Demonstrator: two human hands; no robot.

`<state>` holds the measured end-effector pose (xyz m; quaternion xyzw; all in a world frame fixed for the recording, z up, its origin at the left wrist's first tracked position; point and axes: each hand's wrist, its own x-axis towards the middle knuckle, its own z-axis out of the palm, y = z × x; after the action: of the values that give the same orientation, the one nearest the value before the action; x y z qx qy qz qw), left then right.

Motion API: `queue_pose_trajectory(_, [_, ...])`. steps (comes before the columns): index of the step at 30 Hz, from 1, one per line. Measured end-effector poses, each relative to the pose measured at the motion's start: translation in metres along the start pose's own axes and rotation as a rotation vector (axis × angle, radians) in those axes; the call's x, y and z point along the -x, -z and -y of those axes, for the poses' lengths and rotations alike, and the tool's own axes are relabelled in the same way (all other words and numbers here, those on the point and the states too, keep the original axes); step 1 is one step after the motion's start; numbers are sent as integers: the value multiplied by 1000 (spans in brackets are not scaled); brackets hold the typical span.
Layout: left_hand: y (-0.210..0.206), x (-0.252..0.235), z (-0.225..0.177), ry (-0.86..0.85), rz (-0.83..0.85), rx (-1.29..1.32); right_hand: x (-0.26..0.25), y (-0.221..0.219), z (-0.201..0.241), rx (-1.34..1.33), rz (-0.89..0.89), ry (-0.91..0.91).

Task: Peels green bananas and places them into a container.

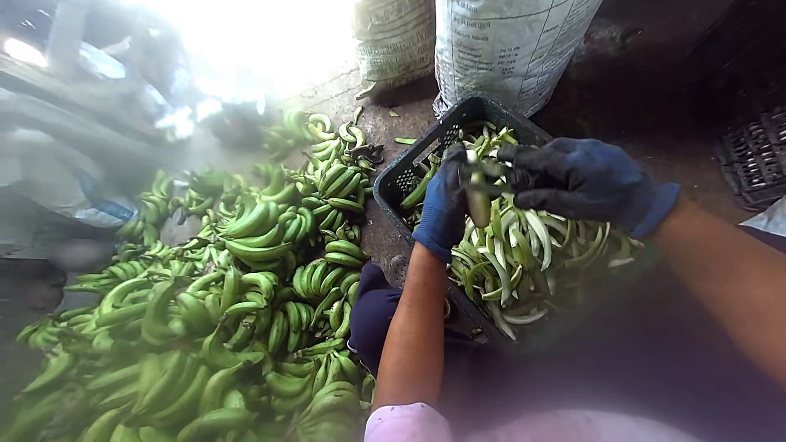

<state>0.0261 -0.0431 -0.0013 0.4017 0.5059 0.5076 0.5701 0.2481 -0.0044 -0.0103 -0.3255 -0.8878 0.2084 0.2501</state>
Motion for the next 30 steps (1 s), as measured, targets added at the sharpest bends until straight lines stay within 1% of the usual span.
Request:
queue_pose_trajectory(2, [2,2,-6,14,24,284,4,-3,-4,108,-28,182])
queue_pose_trajectory(3, [3,3,-8,18,37,390,5,-3,-5,132,-48,236])
queue_pose_trajectory(4, [4,4,-9,6,44,441,5,-2,-3,150,-63,258])
queue_pose_trajectory(6, [1,6,-8,-16,18,429,5,3,2,182,-61,240])
queue_pose_trajectory(7, [-3,8,-9,-30,-7,371,5,4,3,182,-38,192])
queue_pose_trajectory(8, [-6,10,-8,-76,-11,264,5,4,4,162,-4,100])
queue_pose_trajectory(10, [-13,15,-7,-154,19,19,2,4,2,64,54,-149])
queue_pose_trajectory(11, [-15,15,-5,-146,59,-35,0,2,-4,15,71,-274])
queue_pose_trajectory(13, [-18,10,-1,-94,108,-18,-1,0,-18,-83,79,-486])
queue_pose_trajectory(14, [-17,8,-2,-64,112,47,0,0,-23,-114,71,-535])
queue_pose_trajectory(15, [-14,5,-4,-44,100,139,1,1,-23,-128,63,-514])
queue_pose_trajectory(16, [-11,2,-5,-5,60,260,3,4,-20,-128,59,-433])
queue_pose_trajectory(18, [-2,-4,-7,11,0,424,7,6,-9,-114,53,-189])
queue_pose_trajectory(20, [2,-3,-8,-15,-12,441,10,3,0,-82,57,25])
queue_pose_trajectory(21, [-1,-1,-9,-13,-27,419,11,1,2,-51,62,87])
queue_pose_trajectory(22, [-5,3,-8,-30,-19,373,10,0,3,-22,71,108])
queue_pose_trajectory(23, [-8,7,-7,-76,-24,278,8,0,2,0,83,97])
queue_pose_trajectory(25, [-10,14,-6,-226,23,-11,2,2,-5,-3,58,40])
queue_pose_trajectory(27, [-10,17,-12,-307,51,-238,-6,6,-17,-24,39,-79])
queue_pose_trajectory(29, [-5,19,-17,-325,62,-340,-14,12,-26,-67,-19,-222])
queue_pose_trajectory(30, [0,16,-16,-339,54,-353,-14,15,-29,-129,-56,-335])
